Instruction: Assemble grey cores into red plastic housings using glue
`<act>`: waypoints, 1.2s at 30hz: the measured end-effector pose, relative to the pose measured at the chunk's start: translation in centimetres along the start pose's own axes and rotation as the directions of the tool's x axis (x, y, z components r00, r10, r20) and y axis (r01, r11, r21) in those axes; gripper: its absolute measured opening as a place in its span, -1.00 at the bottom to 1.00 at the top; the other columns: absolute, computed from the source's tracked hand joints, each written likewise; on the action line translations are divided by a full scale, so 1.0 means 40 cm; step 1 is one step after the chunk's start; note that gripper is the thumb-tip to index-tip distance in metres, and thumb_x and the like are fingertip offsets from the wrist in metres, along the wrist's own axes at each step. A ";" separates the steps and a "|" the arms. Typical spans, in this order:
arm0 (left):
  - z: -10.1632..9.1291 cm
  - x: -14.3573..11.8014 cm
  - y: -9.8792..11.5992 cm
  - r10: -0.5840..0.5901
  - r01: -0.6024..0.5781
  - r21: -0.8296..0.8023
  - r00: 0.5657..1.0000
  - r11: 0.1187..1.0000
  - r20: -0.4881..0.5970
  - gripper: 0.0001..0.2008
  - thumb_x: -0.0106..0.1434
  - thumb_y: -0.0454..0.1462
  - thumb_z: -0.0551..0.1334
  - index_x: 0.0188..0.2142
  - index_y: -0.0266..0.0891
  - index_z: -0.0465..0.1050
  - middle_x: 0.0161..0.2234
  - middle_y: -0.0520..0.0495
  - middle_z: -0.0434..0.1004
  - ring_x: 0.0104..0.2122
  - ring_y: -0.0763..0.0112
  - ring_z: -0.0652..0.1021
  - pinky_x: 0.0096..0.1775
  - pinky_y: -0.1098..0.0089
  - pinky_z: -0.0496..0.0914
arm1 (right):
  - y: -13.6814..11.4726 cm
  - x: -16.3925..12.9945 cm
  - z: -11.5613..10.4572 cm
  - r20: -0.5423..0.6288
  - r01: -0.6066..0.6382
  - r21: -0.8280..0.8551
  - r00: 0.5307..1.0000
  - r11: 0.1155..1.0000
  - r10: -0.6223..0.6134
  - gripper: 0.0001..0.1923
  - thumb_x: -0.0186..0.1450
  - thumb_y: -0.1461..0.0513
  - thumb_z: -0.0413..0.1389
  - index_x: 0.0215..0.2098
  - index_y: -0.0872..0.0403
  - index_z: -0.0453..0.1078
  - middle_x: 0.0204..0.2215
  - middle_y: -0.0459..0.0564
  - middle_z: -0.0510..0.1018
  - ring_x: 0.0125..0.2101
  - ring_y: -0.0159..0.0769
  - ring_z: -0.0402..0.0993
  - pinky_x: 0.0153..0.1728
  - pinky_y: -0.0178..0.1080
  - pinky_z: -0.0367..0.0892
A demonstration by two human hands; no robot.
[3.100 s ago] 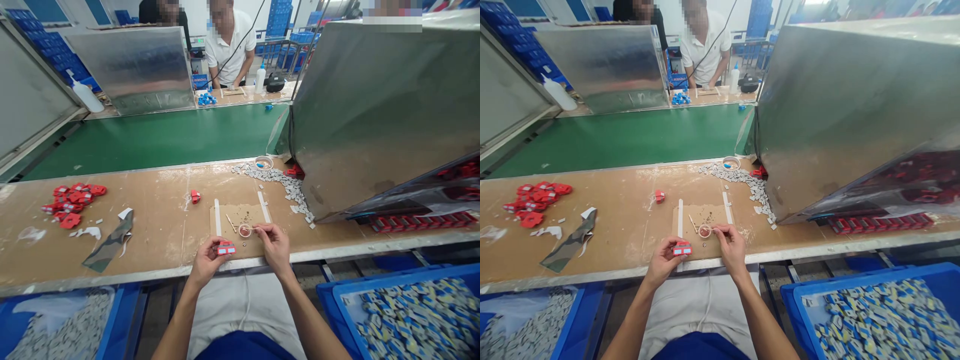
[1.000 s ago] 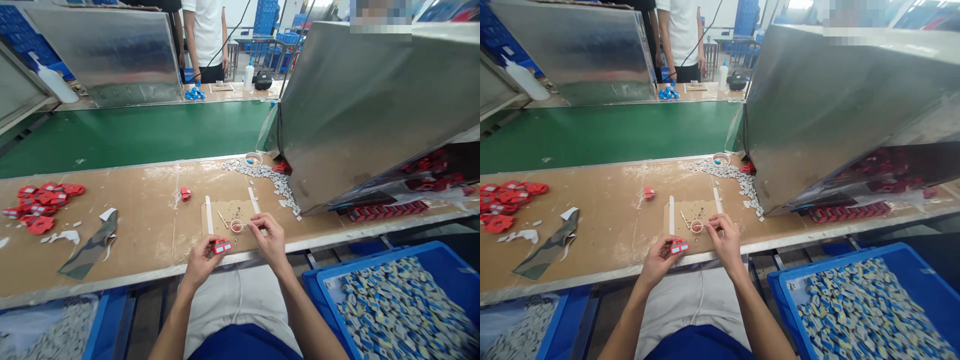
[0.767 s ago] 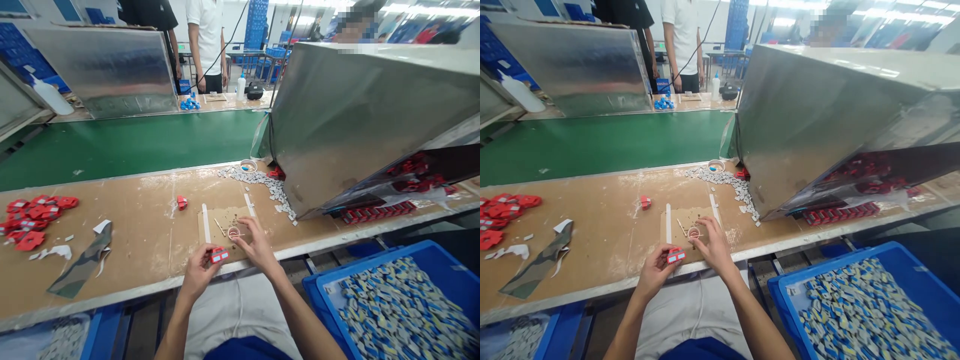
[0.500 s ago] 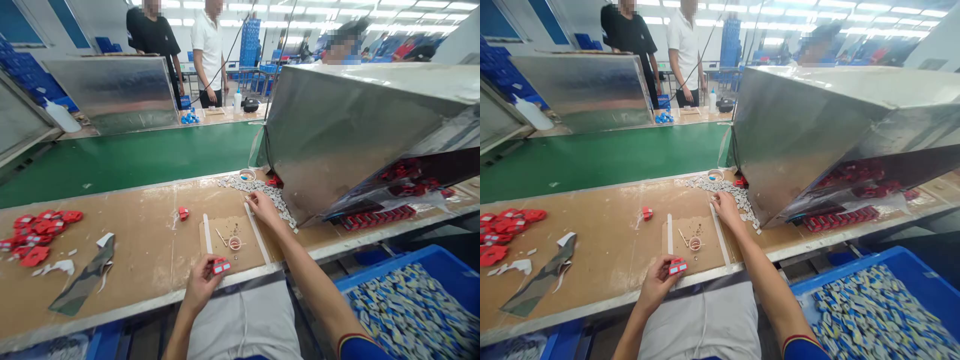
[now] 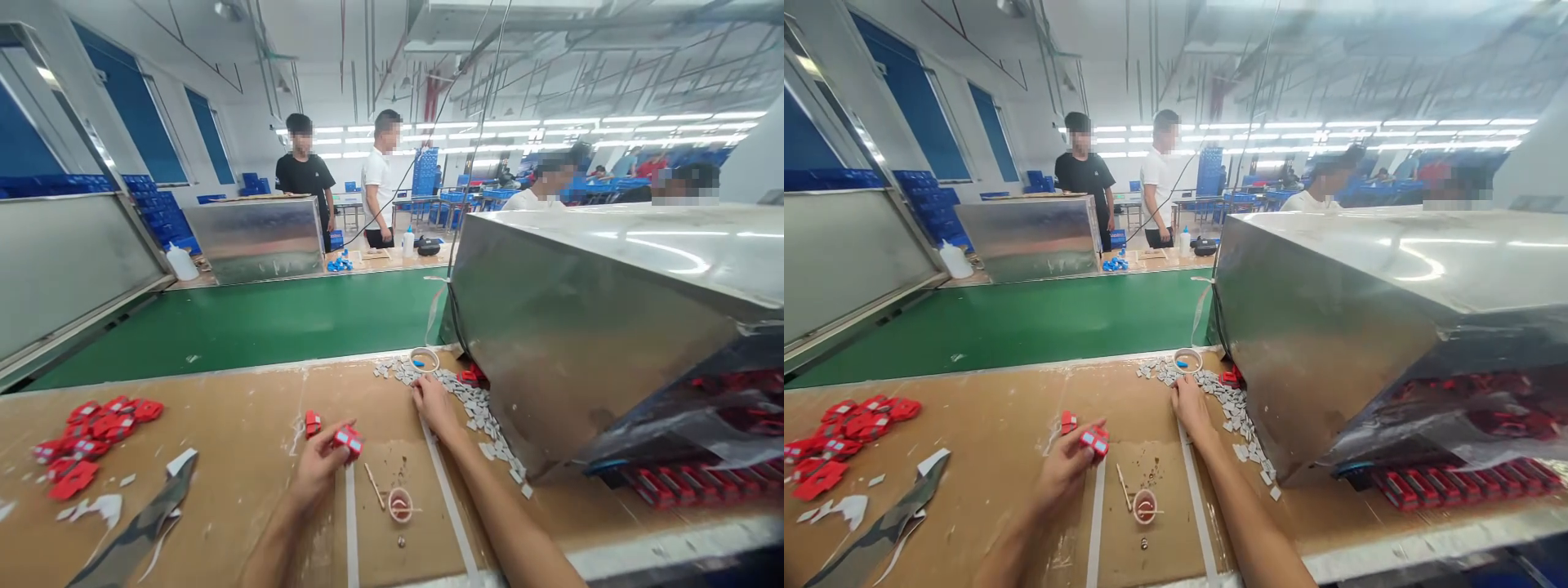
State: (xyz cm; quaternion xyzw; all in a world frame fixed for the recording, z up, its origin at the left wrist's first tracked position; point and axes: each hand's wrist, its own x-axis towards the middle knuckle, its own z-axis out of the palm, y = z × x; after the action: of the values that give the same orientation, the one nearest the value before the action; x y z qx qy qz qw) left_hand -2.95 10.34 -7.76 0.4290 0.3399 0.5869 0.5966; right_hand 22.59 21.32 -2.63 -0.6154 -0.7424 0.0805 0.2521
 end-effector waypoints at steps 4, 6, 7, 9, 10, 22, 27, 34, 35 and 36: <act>0.067 0.134 0.019 -0.043 0.043 0.012 0.999 0.999 0.013 -0.06 -0.24 0.11 0.60 0.02 -0.45 0.50 -0.23 -0.14 0.53 -0.36 0.56 0.46 -0.31 0.52 0.34 | 0.024 -0.003 0.023 -0.007 0.030 0.234 1.000 0.972 -0.030 -0.73 0.28 0.52 0.05 -0.12 0.31 0.52 -0.15 0.14 0.52 -0.15 -0.22 0.46 -0.05 -0.24 0.30; 0.081 0.162 0.006 -0.074 0.074 0.011 0.997 0.997 0.024 -0.03 -0.24 0.10 0.61 0.05 -0.44 0.45 -0.18 -0.15 0.54 -0.33 0.56 0.48 -0.30 0.52 0.35 | 0.038 0.000 0.037 0.003 0.024 0.334 1.000 0.942 -0.027 -0.71 0.24 0.50 0.06 -0.11 0.30 0.52 -0.20 0.12 0.56 -0.22 -0.23 0.48 -0.10 -0.21 0.33; 0.081 0.169 -0.002 -0.092 0.092 0.010 0.995 0.996 0.033 -0.04 -0.24 0.08 0.61 0.05 -0.44 0.44 -0.19 -0.14 0.55 -0.33 0.55 0.48 -0.29 0.52 0.35 | 0.043 0.002 0.043 0.016 0.017 0.381 1.000 0.924 -0.025 -0.70 0.23 0.46 0.07 -0.10 0.30 0.51 -0.23 0.12 0.57 -0.26 -0.23 0.49 -0.13 -0.20 0.35; 0.073 0.176 -0.017 -0.122 0.122 0.007 0.991 0.992 0.059 -0.07 -0.24 0.04 0.62 0.03 -0.44 0.45 -0.21 -0.14 0.57 -0.30 0.54 0.51 -0.25 0.52 0.36 | 0.045 0.005 0.051 0.059 -0.004 0.473 0.998 0.881 -0.027 -0.70 0.19 0.32 0.12 -0.14 0.30 0.51 -0.28 0.13 0.58 -0.31 -0.21 0.50 -0.18 -0.18 0.37; 0.065 0.178 -0.023 -0.132 0.132 0.003 0.988 0.991 0.074 -0.10 -0.24 0.02 0.63 0.02 -0.44 0.47 -0.20 -0.14 0.58 -0.28 0.53 0.53 -0.23 0.53 0.36 | 0.042 0.005 0.053 0.085 -0.017 0.516 0.996 0.856 -0.032 -0.66 0.17 0.22 0.15 -0.16 0.30 0.51 -0.29 0.15 0.58 -0.31 -0.20 0.50 -0.19 -0.17 0.38; 0.020 0.233 -0.075 -0.134 0.121 0.069 0.962 0.990 0.237 -0.21 -0.01 -0.05 0.58 0.15 -0.35 0.50 -0.12 -0.12 0.54 -0.17 0.52 0.50 -0.09 0.49 0.41 | -0.031 -0.026 0.033 0.165 0.049 0.715 0.957 0.697 -0.238 -0.56 0.30 0.00 0.14 -0.18 0.22 0.59 -0.33 0.09 0.53 -0.33 -0.32 0.44 -0.27 -0.28 0.33; 0.028 0.237 -0.079 -0.136 0.136 0.019 0.959 0.991 0.248 -0.30 -0.03 -0.11 0.59 0.02 -0.41 0.47 -0.16 -0.12 0.57 -0.21 0.49 0.55 -0.15 0.46 0.48 | -0.050 -0.026 0.048 0.327 -0.258 0.800 0.945 0.541 -0.032 -0.49 0.05 -0.02 0.28 -0.22 0.23 0.48 -0.34 0.08 0.57 -0.35 -0.29 0.49 -0.28 -0.26 0.38; 0.035 0.246 -0.080 -0.124 0.125 0.011 0.960 0.992 0.250 -0.48 -0.01 -0.22 0.58 -0.08 -0.36 0.57 -0.18 -0.09 0.61 -0.22 0.53 0.58 -0.12 0.52 0.48 | -0.043 -0.029 0.072 0.316 -0.243 0.767 0.949 0.593 -0.020 -0.55 0.08 -0.06 0.23 -0.34 0.19 0.42 -0.38 0.08 0.55 -0.38 -0.28 0.43 -0.31 -0.25 0.30; 0.035 0.246 -0.080 -0.120 0.121 0.010 0.960 0.993 0.253 -0.50 -0.01 -0.23 0.57 -0.08 -0.36 0.57 -0.19 -0.09 0.62 -0.24 0.52 0.59 -0.14 0.52 0.49 | -0.040 -0.031 0.077 0.293 -0.212 0.760 0.956 0.615 -0.033 -0.56 0.10 -0.06 0.21 -0.35 0.18 0.43 -0.39 0.08 0.54 -0.38 -0.28 0.42 -0.32 -0.24 0.30; 0.036 0.246 -0.080 -0.116 0.118 0.009 0.960 0.993 0.254 -0.51 -0.01 -0.25 0.57 -0.09 -0.36 0.58 -0.20 -0.09 0.62 -0.25 0.52 0.59 -0.15 0.52 0.49 | -0.036 -0.032 0.081 0.273 -0.183 0.752 0.961 0.633 -0.047 -0.57 0.13 -0.05 0.19 -0.36 0.18 0.43 -0.39 0.08 0.54 -0.38 -0.27 0.42 -0.32 -0.24 0.29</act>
State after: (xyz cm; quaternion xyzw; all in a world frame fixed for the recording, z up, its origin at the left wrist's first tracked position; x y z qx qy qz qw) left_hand 0.44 20.13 -9.15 0.4779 0.2838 0.4919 0.6702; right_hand 19.93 20.39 -5.16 -0.4597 -0.6395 0.4810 0.3850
